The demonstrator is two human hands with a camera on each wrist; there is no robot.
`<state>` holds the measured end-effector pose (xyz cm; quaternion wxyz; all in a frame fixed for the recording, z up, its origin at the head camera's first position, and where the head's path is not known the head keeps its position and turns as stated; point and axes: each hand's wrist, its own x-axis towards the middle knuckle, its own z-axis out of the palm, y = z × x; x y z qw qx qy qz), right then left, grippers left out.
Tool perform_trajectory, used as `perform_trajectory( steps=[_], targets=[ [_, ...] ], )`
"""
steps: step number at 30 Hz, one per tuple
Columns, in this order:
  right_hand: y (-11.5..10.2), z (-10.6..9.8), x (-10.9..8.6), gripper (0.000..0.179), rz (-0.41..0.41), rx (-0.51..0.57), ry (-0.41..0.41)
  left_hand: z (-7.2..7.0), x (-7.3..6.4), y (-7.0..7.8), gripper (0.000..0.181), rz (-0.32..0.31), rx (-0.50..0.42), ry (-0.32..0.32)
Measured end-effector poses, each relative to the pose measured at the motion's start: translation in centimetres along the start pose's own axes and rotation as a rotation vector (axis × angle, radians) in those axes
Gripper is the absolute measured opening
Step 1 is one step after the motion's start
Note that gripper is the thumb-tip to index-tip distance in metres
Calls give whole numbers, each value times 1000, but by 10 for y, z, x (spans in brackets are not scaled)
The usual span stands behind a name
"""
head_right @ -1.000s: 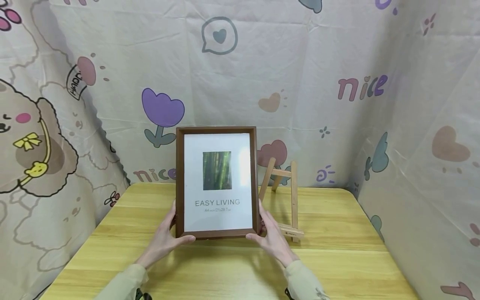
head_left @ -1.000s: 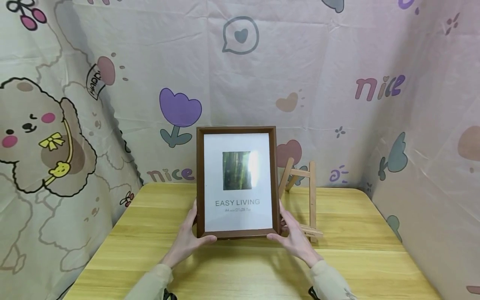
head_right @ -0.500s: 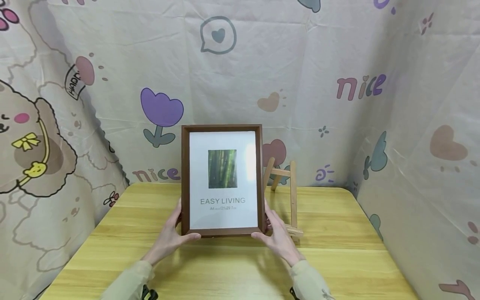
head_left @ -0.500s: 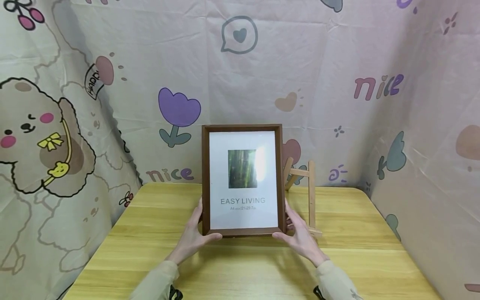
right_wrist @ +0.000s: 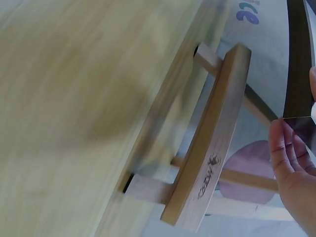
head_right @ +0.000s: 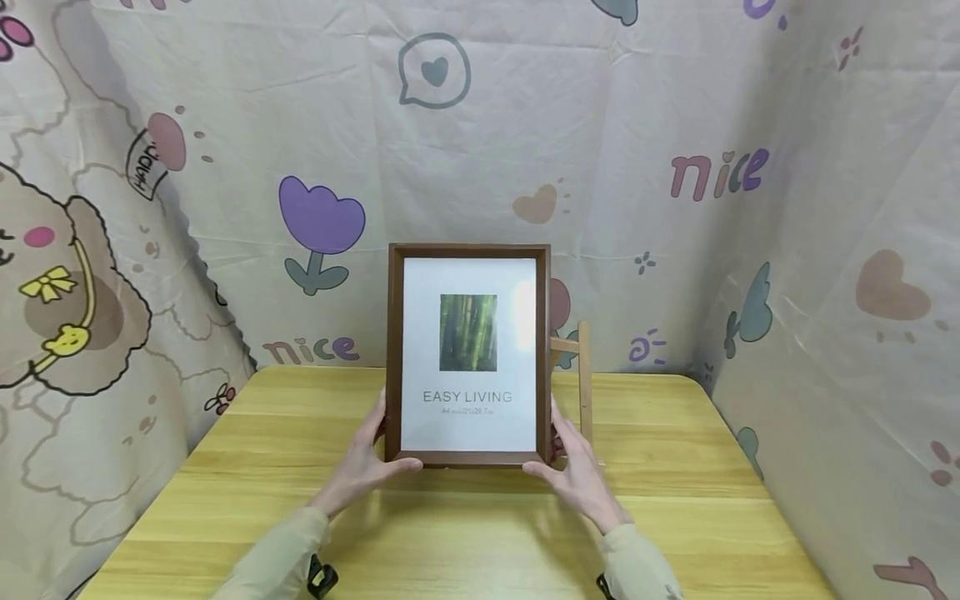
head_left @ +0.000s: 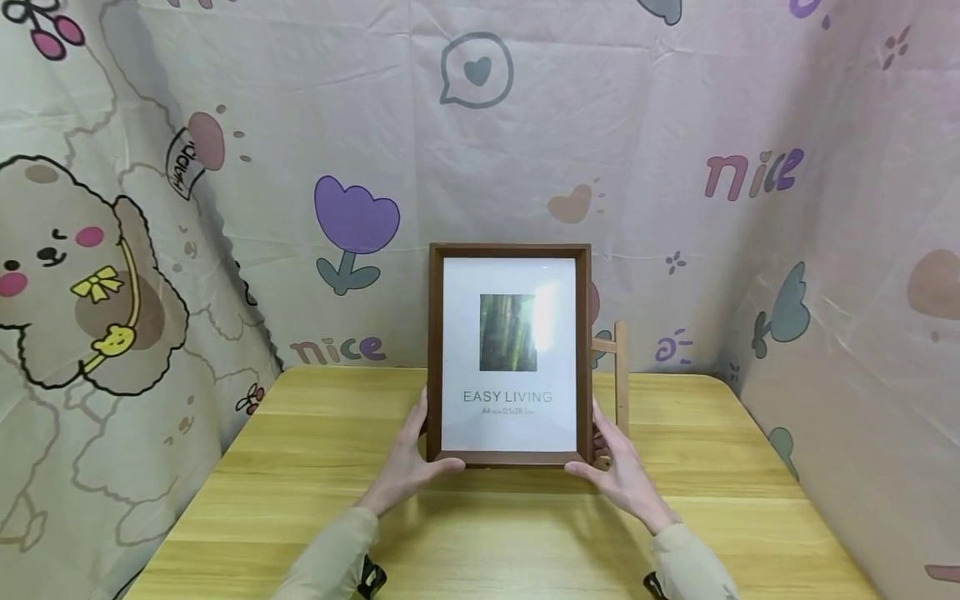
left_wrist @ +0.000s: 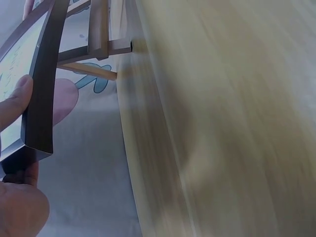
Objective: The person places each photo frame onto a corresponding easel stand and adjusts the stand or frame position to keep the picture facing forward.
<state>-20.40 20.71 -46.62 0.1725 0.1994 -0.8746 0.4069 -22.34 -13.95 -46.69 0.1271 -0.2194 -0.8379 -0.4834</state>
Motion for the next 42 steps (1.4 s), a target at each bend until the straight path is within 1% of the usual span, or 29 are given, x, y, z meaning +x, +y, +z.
perform_trajectory(
  steps=[4, 7, 10, 14, 17, 23, 30, 37, 42],
  targets=[
    [4, -5, -2, 112, 14, -12, 18, 5, 5, 3, 129, -4, -5, -10],
    [6, -8, -3, 111, 34, -55, 27, 9, 8, 4, 128, -7, -3, -16],
    [8, -12, -5, 111, 46, -40, 34, 12, 13, 5, 128, -6, -8, -26],
    [13, -16, -5, 111, 2, -11, 62, 18, 18, 8, 127, -12, -21, -39],
    [18, -19, -5, 112, -45, -35, 92, 22, 21, 9, 126, -5, -28, -42],
    [24, -23, -6, 112, -67, -37, 112, 31, 27, 9, 125, -17, -24, -58],
    [28, -28, -10, 113, -44, -37, 122, 39, 34, 8, 126, -7, -47, -72],
    [32, -31, -12, 112, -16, -5, 123, 46, 42, 7, 126, 38, -45, -82],
    [35, -34, -14, 112, 22, 26, 120, 51, 48, 5, 127, 47, -56, -97]
  ],
)
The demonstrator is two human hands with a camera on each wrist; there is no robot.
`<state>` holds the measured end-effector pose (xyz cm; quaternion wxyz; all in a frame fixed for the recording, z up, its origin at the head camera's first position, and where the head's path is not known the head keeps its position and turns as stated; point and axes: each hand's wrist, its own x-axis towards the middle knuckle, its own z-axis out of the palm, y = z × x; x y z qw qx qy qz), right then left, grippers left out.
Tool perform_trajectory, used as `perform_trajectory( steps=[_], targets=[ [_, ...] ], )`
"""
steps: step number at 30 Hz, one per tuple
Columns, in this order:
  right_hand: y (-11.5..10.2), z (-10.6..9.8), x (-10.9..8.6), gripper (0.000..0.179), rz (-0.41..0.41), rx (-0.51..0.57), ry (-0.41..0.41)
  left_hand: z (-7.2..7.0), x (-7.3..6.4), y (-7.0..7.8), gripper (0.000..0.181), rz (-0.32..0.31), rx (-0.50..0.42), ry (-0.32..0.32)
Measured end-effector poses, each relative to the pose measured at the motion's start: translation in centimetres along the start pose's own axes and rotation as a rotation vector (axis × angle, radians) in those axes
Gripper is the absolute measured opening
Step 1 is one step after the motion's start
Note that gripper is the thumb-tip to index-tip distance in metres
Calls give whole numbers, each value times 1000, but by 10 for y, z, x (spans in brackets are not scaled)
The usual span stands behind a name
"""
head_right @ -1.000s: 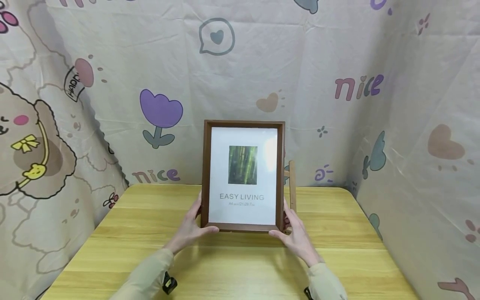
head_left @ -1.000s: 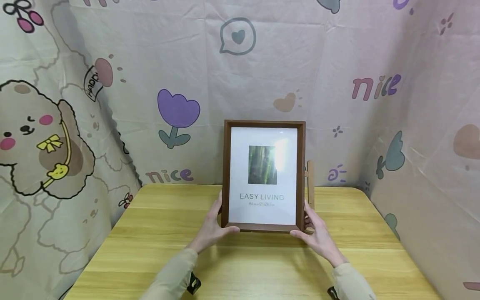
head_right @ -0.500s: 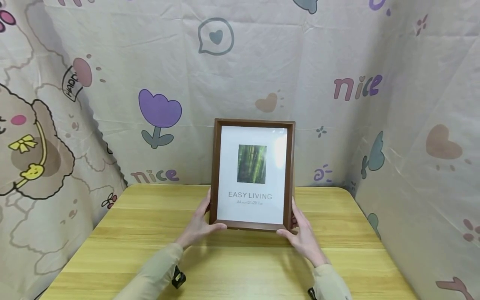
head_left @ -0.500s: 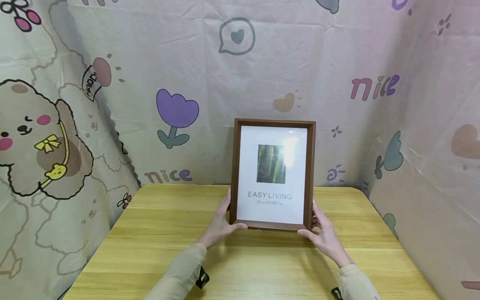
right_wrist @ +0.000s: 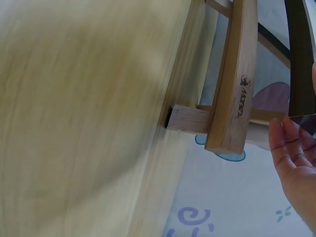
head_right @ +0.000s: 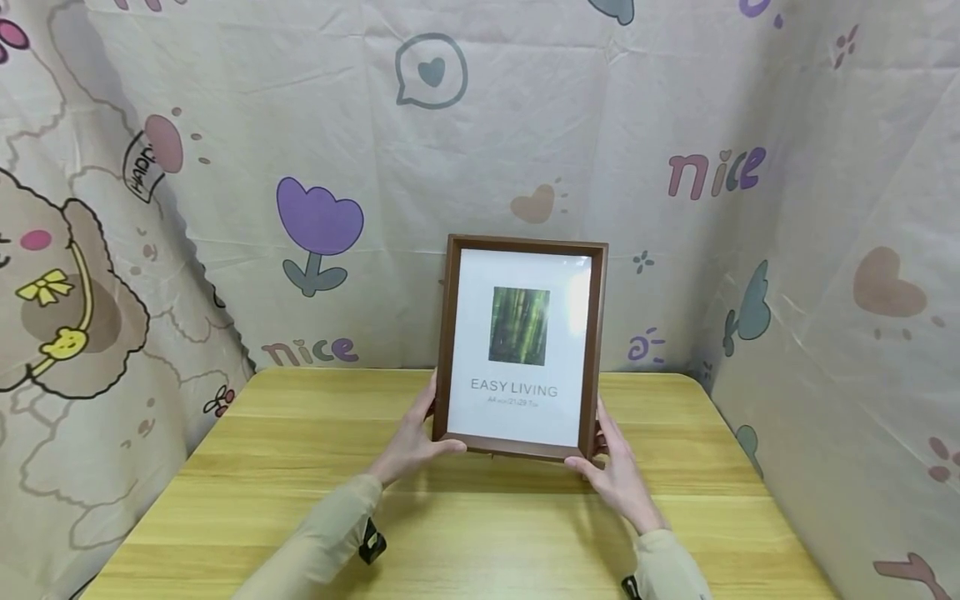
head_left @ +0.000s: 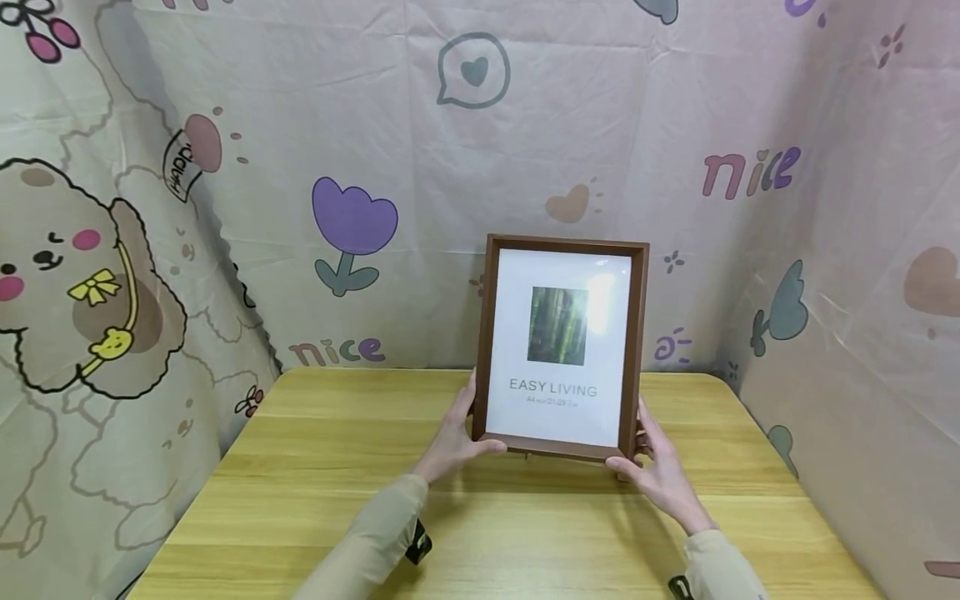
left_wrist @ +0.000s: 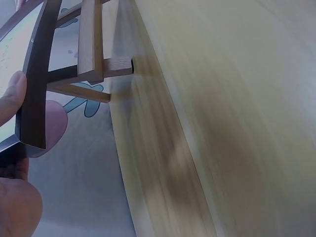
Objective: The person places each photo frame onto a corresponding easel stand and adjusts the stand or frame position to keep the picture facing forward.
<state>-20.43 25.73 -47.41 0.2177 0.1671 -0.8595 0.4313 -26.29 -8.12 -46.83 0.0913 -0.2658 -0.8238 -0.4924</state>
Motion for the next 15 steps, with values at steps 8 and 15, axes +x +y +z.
perform_trajectory(
  steps=[8, 15],
  targets=[
    [7, -7, -3, 112, 71, 18, 4, 11, 10, -5, 128, 86, -9, -11],
    [10, -13, -4, 113, 146, 6, -7, 19, 18, -5, 129, 91, -1, -34]
  ],
)
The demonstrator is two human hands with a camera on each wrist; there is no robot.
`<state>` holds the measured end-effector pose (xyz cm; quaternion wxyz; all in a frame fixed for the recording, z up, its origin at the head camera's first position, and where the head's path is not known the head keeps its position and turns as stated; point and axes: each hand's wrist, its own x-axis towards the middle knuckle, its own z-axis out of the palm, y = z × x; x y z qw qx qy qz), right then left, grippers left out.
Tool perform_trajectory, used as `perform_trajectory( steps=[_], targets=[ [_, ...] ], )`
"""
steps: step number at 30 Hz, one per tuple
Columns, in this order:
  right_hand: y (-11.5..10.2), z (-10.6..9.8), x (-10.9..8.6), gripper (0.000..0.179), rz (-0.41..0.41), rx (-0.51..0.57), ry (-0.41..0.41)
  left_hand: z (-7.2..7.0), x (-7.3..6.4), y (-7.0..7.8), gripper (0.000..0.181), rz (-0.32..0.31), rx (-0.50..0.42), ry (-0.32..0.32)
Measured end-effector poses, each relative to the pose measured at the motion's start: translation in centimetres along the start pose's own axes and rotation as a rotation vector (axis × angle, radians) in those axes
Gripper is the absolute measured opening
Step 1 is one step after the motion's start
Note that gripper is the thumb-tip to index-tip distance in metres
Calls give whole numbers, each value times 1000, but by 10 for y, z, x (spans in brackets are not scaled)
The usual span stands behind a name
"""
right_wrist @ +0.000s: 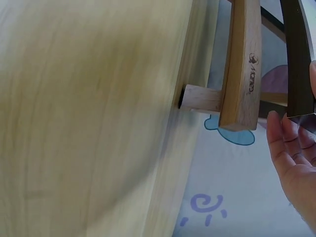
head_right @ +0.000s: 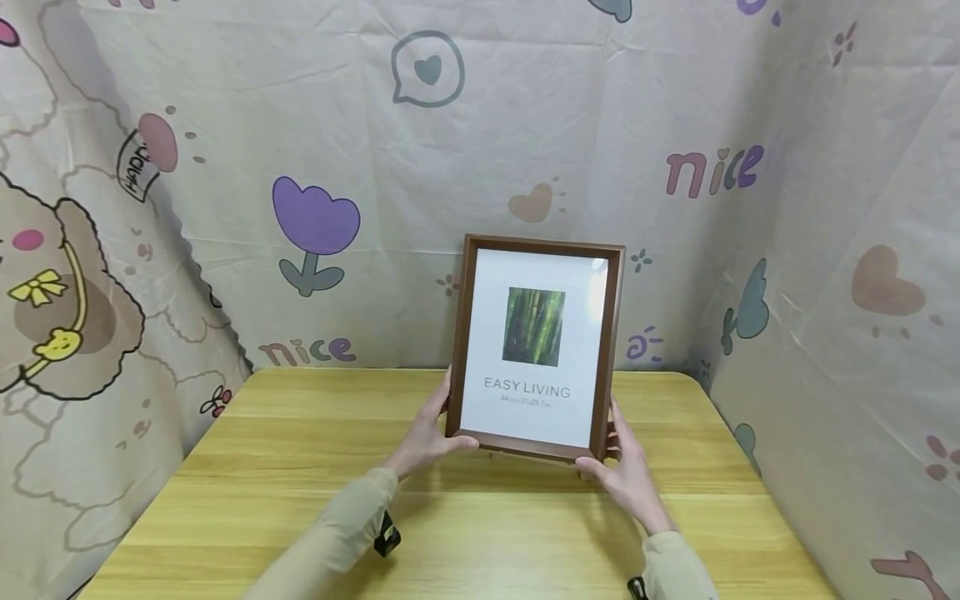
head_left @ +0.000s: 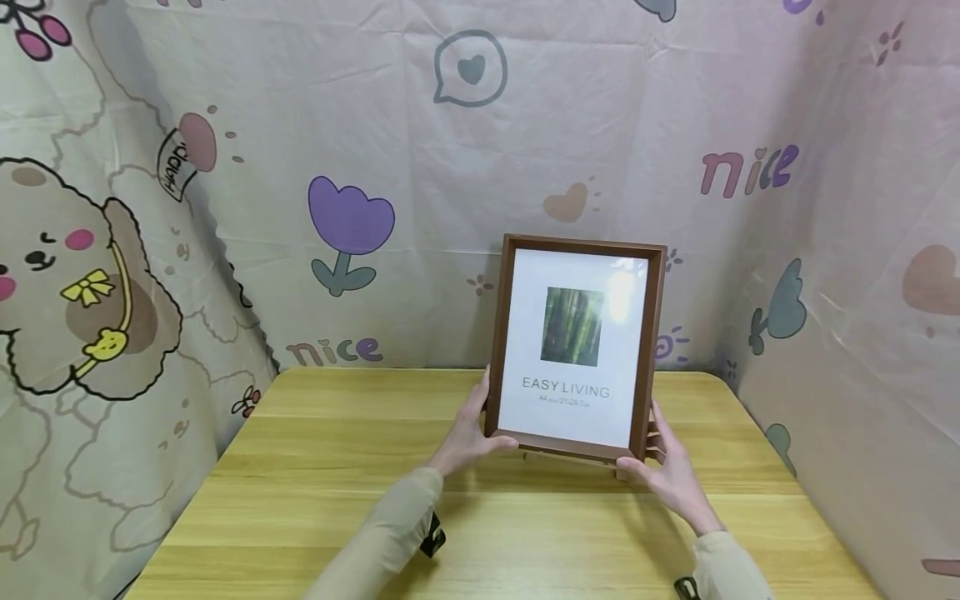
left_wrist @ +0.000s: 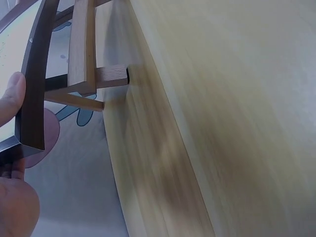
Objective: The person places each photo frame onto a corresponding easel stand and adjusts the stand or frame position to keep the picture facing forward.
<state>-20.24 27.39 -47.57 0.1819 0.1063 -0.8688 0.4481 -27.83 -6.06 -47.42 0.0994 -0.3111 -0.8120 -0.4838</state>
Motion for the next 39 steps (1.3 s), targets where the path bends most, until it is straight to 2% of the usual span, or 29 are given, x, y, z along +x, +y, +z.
perform_trajectory(
  steps=[12, 20, 27, 39],
  targets=[
    [6, -6, 1, 109, 35, -35, -1, 11, 8, -1, 127, -2, 8, 2],
    [8, -6, 1, 99, 42, -29, -13, 19, 13, -3, 128, -33, -2, -9],
    [8, -6, 0, 88, 93, -57, -22, 27, 14, -5, 128, -35, 9, -1],
    [14, -6, 1, 80, 176, -71, -40, 35, 16, -4, 125, -109, 10, -2]
  ],
)
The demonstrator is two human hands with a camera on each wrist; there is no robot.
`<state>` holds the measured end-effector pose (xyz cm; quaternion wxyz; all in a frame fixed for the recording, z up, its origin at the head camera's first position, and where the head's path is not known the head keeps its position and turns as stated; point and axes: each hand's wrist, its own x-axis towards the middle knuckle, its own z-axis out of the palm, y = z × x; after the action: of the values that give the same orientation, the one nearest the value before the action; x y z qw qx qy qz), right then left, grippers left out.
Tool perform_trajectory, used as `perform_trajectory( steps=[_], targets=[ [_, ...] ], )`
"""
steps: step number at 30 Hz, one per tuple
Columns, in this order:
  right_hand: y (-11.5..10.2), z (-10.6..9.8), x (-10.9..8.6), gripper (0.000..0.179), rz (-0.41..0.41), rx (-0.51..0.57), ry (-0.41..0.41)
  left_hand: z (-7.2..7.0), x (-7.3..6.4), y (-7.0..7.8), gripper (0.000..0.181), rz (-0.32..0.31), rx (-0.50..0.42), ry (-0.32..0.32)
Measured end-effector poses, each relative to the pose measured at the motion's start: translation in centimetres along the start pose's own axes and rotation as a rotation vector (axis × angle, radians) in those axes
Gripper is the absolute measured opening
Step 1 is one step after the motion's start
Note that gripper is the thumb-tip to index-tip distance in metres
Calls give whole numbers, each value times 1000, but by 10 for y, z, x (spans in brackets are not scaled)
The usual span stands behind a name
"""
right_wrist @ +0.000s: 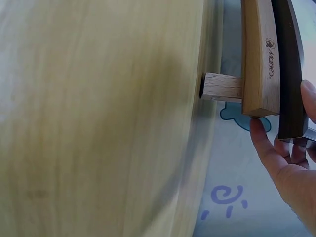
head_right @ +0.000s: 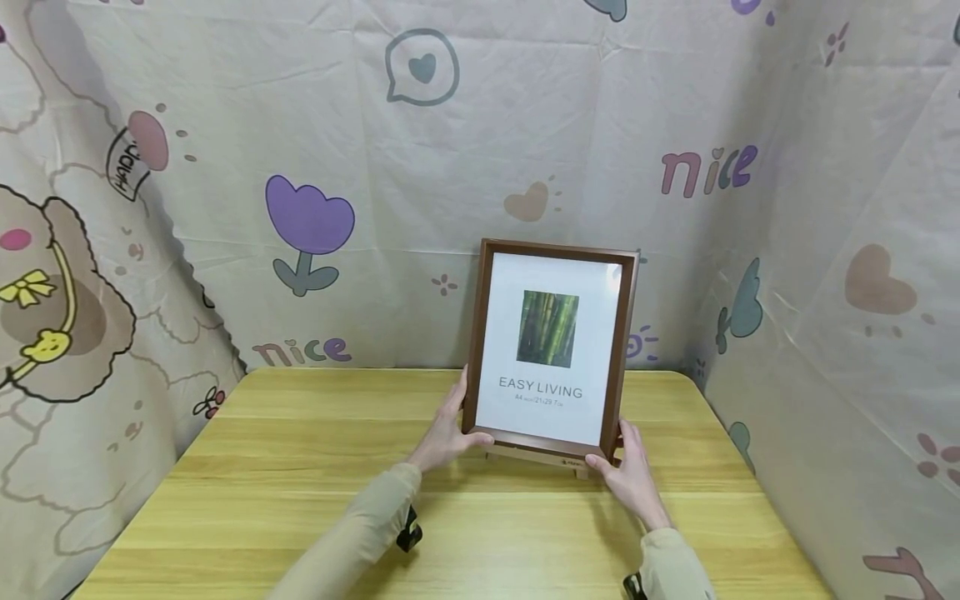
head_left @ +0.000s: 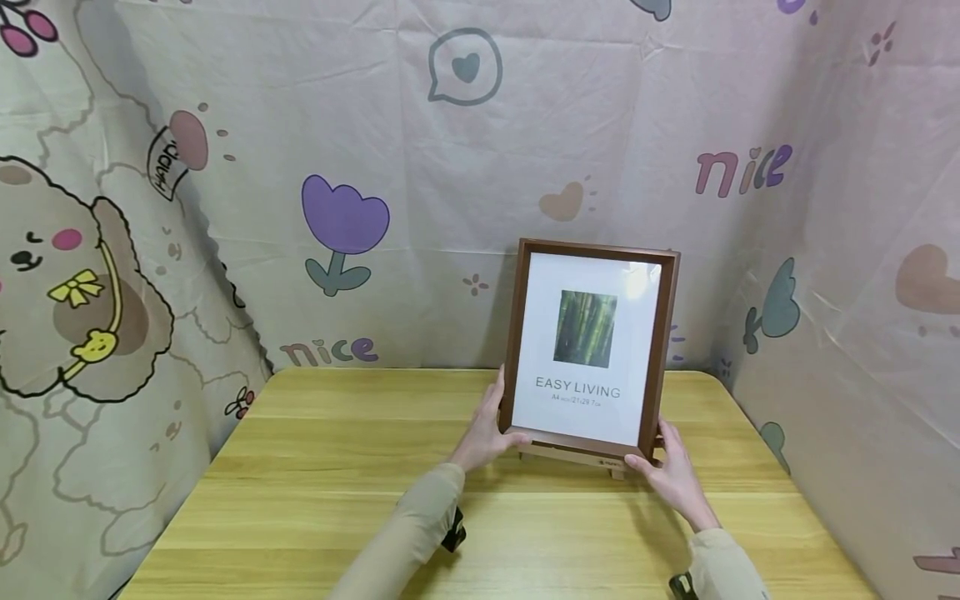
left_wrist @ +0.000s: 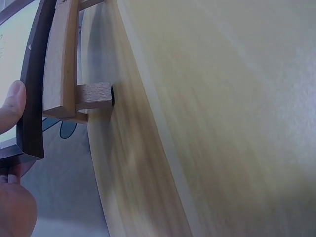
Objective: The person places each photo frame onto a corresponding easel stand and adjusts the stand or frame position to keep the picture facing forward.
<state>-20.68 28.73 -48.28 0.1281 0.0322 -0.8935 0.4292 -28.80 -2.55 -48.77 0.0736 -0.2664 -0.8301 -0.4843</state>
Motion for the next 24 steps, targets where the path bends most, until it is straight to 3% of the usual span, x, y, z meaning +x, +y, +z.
perform_trajectory(
  steps=[17, 24],
  targets=[
    [2, 3, 1, 83, 15, -46, 15, 8, 1, -2, 122, -48, 7, -8],
    [4, 4, 1, 83, 24, -39, 19, 10, 2, -3, 122, -35, 22, -3]
  ],
)
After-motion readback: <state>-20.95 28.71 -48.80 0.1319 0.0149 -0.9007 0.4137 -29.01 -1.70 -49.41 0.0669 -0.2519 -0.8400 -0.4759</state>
